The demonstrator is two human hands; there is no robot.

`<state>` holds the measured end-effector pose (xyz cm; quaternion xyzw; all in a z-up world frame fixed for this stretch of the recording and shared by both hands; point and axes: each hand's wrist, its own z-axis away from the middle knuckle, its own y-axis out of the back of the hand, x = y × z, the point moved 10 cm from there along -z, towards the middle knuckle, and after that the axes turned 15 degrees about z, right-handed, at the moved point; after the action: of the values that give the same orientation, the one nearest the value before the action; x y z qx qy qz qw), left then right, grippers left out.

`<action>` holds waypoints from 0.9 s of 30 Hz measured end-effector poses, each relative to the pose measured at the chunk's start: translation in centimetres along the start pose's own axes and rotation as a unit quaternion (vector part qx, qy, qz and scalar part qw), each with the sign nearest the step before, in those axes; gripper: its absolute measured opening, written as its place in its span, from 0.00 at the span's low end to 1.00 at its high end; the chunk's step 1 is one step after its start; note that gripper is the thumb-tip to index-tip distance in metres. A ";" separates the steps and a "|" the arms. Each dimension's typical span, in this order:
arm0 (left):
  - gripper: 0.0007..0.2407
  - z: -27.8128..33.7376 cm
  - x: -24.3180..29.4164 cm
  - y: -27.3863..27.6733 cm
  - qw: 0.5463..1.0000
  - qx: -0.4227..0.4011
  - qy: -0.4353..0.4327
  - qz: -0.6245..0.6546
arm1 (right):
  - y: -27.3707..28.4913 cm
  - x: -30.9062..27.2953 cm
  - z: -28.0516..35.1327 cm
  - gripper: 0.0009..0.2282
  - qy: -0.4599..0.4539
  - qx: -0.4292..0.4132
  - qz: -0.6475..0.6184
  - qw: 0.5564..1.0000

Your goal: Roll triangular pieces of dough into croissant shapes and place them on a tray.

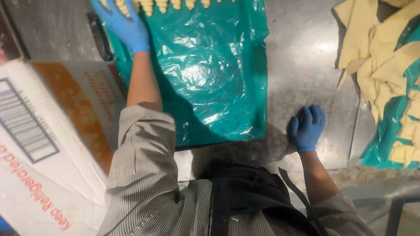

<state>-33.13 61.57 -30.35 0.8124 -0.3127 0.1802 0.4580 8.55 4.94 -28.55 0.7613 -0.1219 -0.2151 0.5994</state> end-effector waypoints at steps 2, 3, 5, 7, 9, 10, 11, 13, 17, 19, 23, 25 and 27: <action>0.20 0.0 0.2 0.1 0.999 0.008 -0.027 -0.037 | -0.3 0.2 -0.1 0.19 0.012 0.022 0.000 1.000; 0.20 -0.2 0.1 -0.2 0.999 0.000 -0.029 -0.035 | -0.2 0.3 -0.1 0.19 0.004 0.019 0.002 1.000; 0.22 -0.6 -0.6 -1.0 0.991 -0.036 -0.016 -0.127 | 0.0 0.0 0.0 0.19 0.011 0.021 -0.001 1.000; 0.23 -2.1 5.3 1.9 0.967 -0.110 0.069 -0.221 | 0.5 -0.1 -0.1 0.19 0.008 0.021 -0.004 1.000; 0.25 -2.5 4.5 2.1 0.924 -0.184 0.138 -0.306 | 0.7 0.1 -0.7 0.18 -0.004 0.029 -0.002 1.000; 0.24 -2.7 2.6 0.5 0.938 -0.194 0.081 -0.276 | 0.5 0.1 -1.0 0.19 -0.001 0.029 -0.007 1.000; 0.23 -2.1 0.7 -1.0 0.947 -0.210 0.024 -0.244 | 0.6 0.3 -0.5 0.19 -0.001 0.023 -0.011 1.000; 0.23 -2.4 3.6 -0.6 0.941 -0.227 0.061 -0.242 | 1.0 0.3 -0.1 0.19 -0.014 0.018 -0.007 1.000; 0.34 -1.1 7.6 0.6 0.980 -0.070 0.011 -0.184 | 1.0 0.8 -0.3 0.20 -0.020 0.010 -0.016 1.000; 0.31 2.9 16.7 -2.5 0.989 -0.132 -0.048 -0.052 | 0.7 1.2 -0.1 0.20 -0.030 0.009 -0.015 0.999; 0.20 18.9 35.7 -9.5 0.887 -0.262 -0.118 0.361 | 0.0 1.7 0.6 0.21 -0.031 0.009 -0.016 0.999; 0.22 26.4 43.1 -12.6 0.853 -0.319 -0.172 0.376 | -0.3 1.9 0.9 0.20 -0.037 0.009 -0.014 0.999; 0.24 32.4 49.3 -14.9 0.814 -0.371 -0.223 0.386 | -0.3 2.0 0.8 0.20 -0.040 0.007 -0.013 0.999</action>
<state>13.60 22.64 -27.90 0.4109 -0.7373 0.0265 0.5356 9.92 3.39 -29.33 0.7582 -0.1369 -0.2521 0.5855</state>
